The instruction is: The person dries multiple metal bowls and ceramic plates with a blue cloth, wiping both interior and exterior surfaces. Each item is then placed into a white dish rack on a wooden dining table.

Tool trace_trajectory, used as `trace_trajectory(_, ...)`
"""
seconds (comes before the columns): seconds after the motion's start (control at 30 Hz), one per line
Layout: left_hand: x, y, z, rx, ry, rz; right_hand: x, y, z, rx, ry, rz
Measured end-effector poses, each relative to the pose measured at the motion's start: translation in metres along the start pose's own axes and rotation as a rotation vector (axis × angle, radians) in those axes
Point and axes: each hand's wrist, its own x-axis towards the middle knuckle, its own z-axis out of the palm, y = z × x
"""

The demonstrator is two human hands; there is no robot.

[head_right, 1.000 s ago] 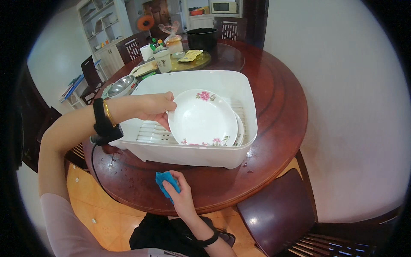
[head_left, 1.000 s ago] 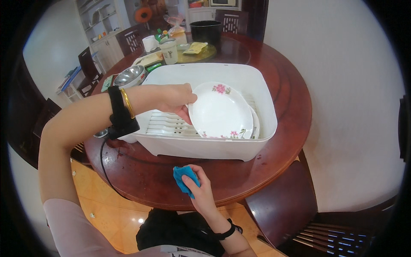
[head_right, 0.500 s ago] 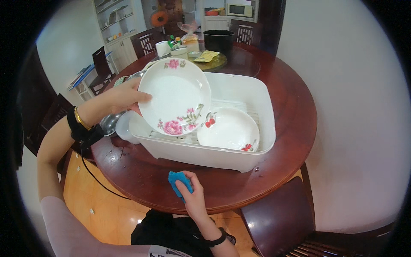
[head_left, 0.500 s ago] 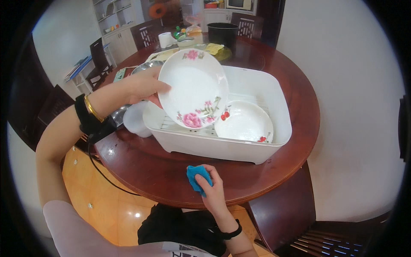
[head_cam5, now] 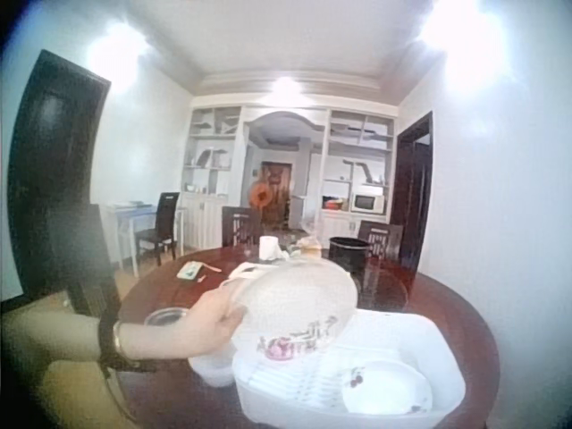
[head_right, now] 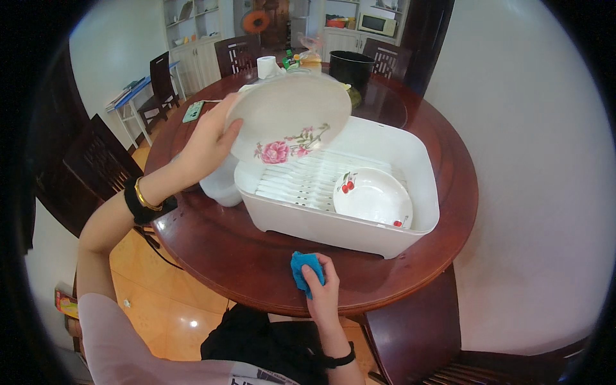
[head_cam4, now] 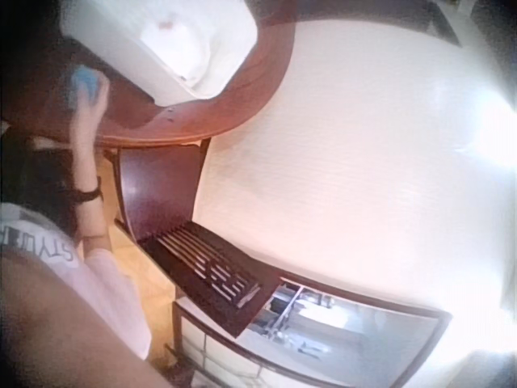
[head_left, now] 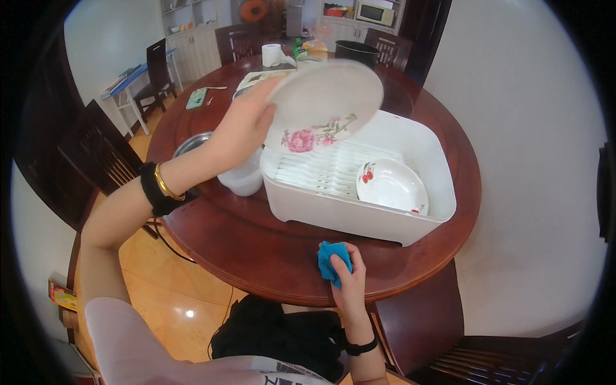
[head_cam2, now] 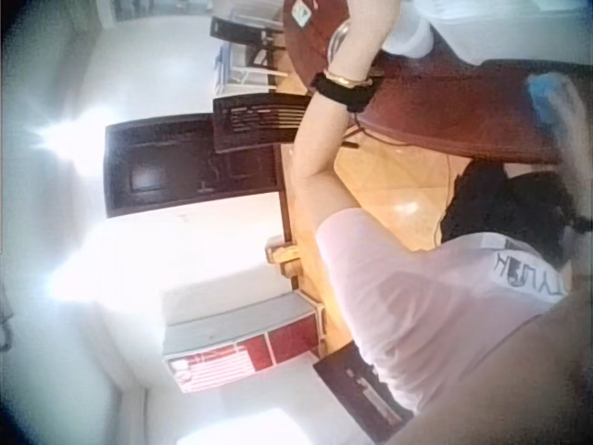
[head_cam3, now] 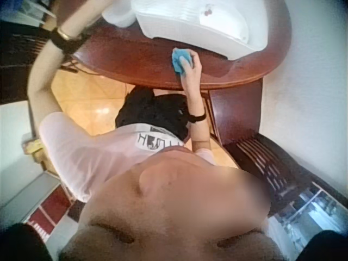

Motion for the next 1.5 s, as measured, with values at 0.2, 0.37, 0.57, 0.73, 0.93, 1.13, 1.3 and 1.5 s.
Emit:
trace_trajectory(0.2,-0.040,-0.015,-0.037,-0.916,0.154,-0.836,0.001,0.003,0.004,-0.028,0.015,-0.031)
trace_trajectory(0.37,-0.105,-0.005,-0.092,-1.259,0.335,-1.204,0.001,0.003,0.007,-0.017,0.059,-0.024)
trace_trajectory(0.57,-0.212,0.027,-0.099,-1.309,0.297,-1.346,0.000,-0.008,0.008,-0.037,0.035,0.005)
trace_trajectory(0.73,-0.257,0.058,-0.058,-1.357,0.162,-1.364,-0.013,-0.025,0.031,-0.072,0.167,-0.104)
trace_trajectory(0.93,-0.253,0.085,-0.005,-1.408,-0.014,-1.386,-0.025,-0.052,0.061,-0.800,0.019,-0.388)
trace_trajectory(1.13,-0.255,0.088,0.020,-1.350,-0.122,-1.346,-0.008,-0.033,0.051,-1.408,-0.252,-0.623)
trace_trajectory(1.3,-0.251,0.091,0.020,-1.331,-0.128,-1.361,-0.032,-0.037,0.051,-1.624,-0.401,-0.413)
trace_trajectory(1.5,-0.255,0.089,0.026,-1.211,-0.139,-1.256,-0.073,-0.046,0.057,-1.601,-0.658,-0.153)
